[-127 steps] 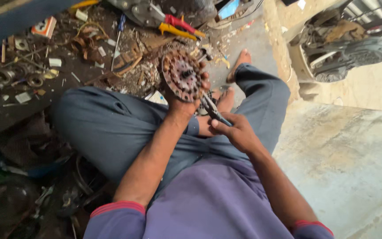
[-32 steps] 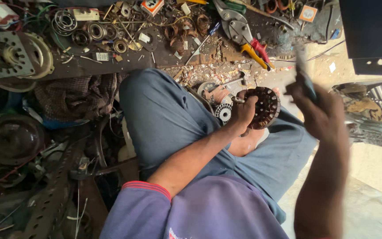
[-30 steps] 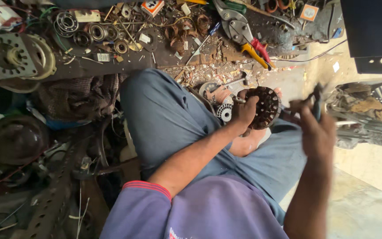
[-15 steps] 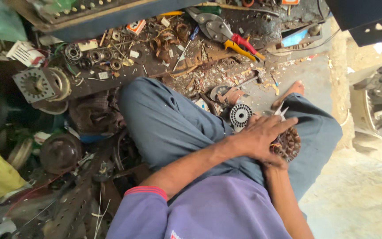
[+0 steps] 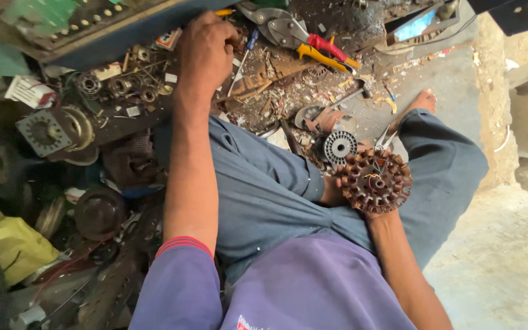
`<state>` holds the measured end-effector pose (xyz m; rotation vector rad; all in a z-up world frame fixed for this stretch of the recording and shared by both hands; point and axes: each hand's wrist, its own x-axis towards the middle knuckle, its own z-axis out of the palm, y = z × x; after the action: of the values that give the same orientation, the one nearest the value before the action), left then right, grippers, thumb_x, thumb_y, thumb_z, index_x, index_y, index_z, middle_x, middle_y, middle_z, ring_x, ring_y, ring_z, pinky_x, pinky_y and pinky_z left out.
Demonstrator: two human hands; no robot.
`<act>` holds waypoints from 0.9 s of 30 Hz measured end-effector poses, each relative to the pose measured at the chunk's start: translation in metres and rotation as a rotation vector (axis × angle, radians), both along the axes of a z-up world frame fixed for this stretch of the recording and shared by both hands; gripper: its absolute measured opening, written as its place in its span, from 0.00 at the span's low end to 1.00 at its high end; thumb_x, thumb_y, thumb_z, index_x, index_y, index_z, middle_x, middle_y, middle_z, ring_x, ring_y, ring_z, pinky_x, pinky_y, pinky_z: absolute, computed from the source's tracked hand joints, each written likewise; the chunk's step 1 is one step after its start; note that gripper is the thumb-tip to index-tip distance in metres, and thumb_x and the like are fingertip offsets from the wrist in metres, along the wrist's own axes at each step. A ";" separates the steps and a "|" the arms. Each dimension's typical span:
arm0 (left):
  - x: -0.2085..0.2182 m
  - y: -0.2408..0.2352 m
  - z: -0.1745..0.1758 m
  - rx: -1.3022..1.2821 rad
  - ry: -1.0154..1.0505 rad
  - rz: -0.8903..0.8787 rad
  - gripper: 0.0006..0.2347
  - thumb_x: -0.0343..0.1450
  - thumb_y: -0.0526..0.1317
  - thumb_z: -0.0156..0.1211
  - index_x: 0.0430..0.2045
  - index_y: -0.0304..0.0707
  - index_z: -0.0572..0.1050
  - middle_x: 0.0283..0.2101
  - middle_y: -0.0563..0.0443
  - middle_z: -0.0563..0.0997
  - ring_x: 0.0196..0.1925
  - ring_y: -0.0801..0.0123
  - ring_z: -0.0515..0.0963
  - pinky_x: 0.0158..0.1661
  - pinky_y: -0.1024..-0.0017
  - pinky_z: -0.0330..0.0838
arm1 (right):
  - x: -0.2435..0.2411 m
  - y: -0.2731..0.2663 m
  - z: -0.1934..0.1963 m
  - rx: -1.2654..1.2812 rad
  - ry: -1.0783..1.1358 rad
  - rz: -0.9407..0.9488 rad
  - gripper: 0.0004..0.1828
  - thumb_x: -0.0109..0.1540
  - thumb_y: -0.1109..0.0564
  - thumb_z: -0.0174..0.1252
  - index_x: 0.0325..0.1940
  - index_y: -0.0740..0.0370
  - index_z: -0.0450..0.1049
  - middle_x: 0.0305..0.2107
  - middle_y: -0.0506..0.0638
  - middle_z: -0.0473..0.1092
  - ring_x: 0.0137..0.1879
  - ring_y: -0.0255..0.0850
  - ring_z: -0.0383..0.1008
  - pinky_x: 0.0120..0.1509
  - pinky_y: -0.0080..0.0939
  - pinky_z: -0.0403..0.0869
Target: The person uses shears to cut and remove old copper wiring from an electric fan motor stator while sitting on the floor of a workshop.
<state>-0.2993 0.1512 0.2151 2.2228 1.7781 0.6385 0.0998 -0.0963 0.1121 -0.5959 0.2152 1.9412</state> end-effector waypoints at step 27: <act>0.024 0.006 -0.033 -0.205 -0.710 0.176 0.10 0.68 0.39 0.70 0.34 0.33 0.77 0.39 0.44 0.80 0.42 0.61 0.81 0.46 0.65 0.78 | 0.005 -0.007 -0.010 -0.019 -0.070 0.002 0.31 0.75 0.32 0.40 0.64 0.57 0.71 0.57 0.62 0.72 0.57 0.67 0.74 0.56 0.73 0.75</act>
<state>-0.2751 0.1568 0.1825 1.4478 1.5655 1.0607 0.1050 -0.1034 0.1026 -0.6758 0.1898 1.9182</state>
